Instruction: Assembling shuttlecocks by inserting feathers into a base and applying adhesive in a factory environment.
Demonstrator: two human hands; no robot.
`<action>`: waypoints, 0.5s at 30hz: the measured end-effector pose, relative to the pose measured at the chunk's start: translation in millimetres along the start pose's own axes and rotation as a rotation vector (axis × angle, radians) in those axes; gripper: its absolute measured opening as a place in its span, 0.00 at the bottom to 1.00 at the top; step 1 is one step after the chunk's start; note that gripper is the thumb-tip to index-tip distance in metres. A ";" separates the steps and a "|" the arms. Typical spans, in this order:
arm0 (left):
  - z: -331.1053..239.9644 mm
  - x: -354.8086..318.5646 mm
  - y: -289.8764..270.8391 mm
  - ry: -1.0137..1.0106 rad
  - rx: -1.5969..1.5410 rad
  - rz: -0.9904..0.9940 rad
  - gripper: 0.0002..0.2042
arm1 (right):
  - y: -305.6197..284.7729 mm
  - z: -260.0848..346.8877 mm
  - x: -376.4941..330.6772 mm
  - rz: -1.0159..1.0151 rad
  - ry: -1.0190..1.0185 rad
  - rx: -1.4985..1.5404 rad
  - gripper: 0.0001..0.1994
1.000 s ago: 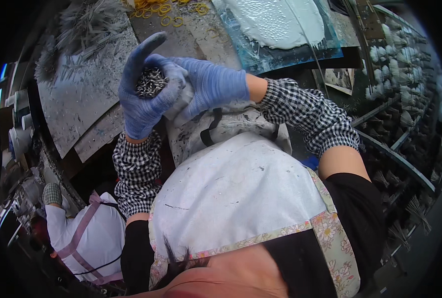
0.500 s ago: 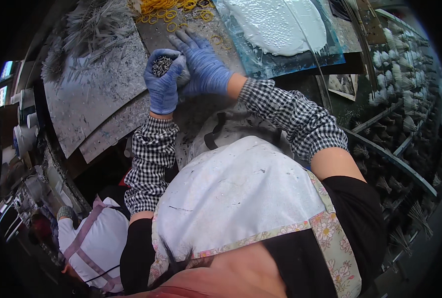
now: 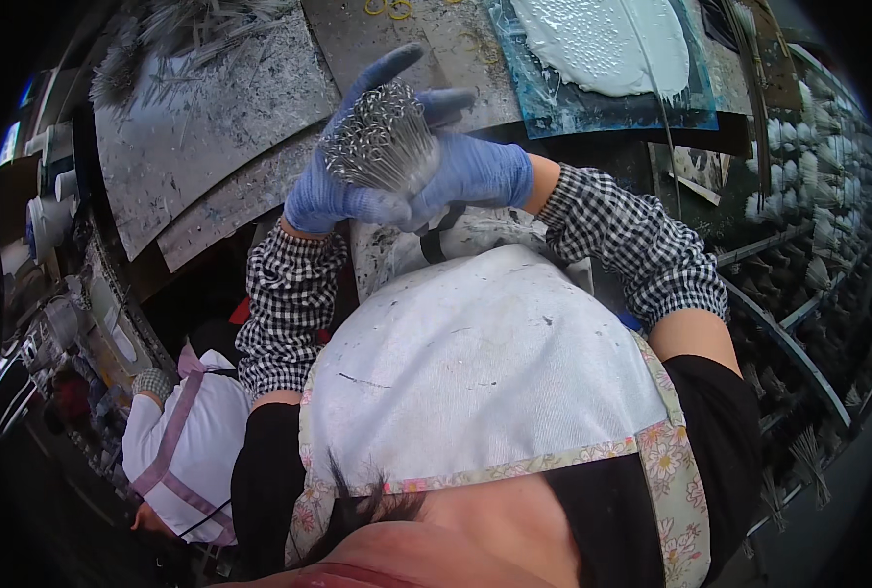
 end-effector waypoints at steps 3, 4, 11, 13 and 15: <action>-0.1 6.6 8.1 -0.036 0.230 -0.227 0.44 | -14.9 38.9 -8.2 0.088 -0.513 -0.452 0.37; -1.6 5.3 5.5 -0.100 0.229 -0.314 0.42 | -17.4 54.8 -6.2 0.085 -0.505 -0.444 0.37; -60.3 2.1 5.0 0.456 0.749 -0.391 0.19 | -43.5 96.4 18.0 -0.082 -0.774 -0.772 0.49; -63.7 -1.4 8.0 0.482 0.816 -0.534 0.16 | -48.4 91.0 19.7 -0.106 -0.690 -0.569 0.45; -61.4 4.7 9.0 0.512 0.895 -0.558 0.17 | -52.1 70.5 32.5 -0.292 -0.946 -0.347 0.49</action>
Point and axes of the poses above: each hand's wrist, its own x-axis towards the middle knuckle, its own y-axis out of the palm, z = x × y, the point moved 6 cm from there along x, towards the middle knuckle, and after that the axes turned 14 degrees about -y, right-handed, at the moved point
